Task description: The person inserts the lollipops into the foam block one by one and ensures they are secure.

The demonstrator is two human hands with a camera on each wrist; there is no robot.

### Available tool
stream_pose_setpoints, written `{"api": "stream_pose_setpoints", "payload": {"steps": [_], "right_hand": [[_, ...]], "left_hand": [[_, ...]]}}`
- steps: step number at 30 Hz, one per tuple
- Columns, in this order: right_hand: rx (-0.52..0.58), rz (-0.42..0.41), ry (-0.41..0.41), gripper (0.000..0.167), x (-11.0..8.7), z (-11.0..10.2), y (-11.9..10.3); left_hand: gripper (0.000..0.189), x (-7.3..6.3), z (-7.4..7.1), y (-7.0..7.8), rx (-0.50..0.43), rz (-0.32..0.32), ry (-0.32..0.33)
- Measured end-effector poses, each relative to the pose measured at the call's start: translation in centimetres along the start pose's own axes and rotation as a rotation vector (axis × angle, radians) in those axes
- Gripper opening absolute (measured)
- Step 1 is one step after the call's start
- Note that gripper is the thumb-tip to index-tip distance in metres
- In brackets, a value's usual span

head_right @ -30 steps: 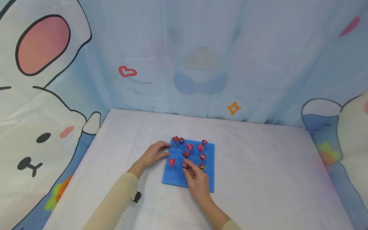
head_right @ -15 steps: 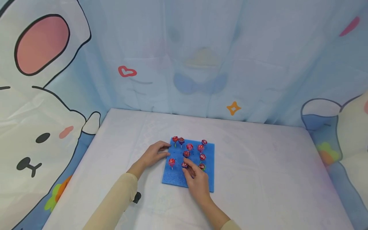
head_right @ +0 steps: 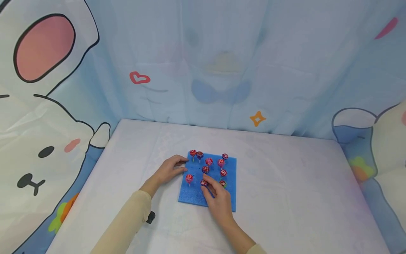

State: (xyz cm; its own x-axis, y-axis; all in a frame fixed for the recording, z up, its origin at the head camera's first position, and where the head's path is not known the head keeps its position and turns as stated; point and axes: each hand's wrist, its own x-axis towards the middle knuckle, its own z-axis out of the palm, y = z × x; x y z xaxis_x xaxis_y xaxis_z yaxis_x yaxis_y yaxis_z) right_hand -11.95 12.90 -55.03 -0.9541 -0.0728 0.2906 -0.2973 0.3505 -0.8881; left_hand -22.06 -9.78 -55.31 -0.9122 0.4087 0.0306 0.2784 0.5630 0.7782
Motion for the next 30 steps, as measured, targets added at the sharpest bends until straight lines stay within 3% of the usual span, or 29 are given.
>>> {"api": "stream_pose_setpoints", "payload": {"steps": [11,18,30], "right_hand": [[-0.088,-0.086,0.043,0.033,0.03,0.31,0.15],[-0.067,-0.026,0.051,0.033,-0.13,0.22,0.23],[-0.036,-0.018,0.021,0.041,-0.43,-0.38,-0.15]], "left_hand": [[0.038,0.31,0.21,-0.08,0.001,-0.009,-0.005],[0.039,0.39,0.27,-0.09,0.005,-0.004,-0.007],[0.038,0.27,0.29,-0.04,-0.01,0.002,-0.002]]}}
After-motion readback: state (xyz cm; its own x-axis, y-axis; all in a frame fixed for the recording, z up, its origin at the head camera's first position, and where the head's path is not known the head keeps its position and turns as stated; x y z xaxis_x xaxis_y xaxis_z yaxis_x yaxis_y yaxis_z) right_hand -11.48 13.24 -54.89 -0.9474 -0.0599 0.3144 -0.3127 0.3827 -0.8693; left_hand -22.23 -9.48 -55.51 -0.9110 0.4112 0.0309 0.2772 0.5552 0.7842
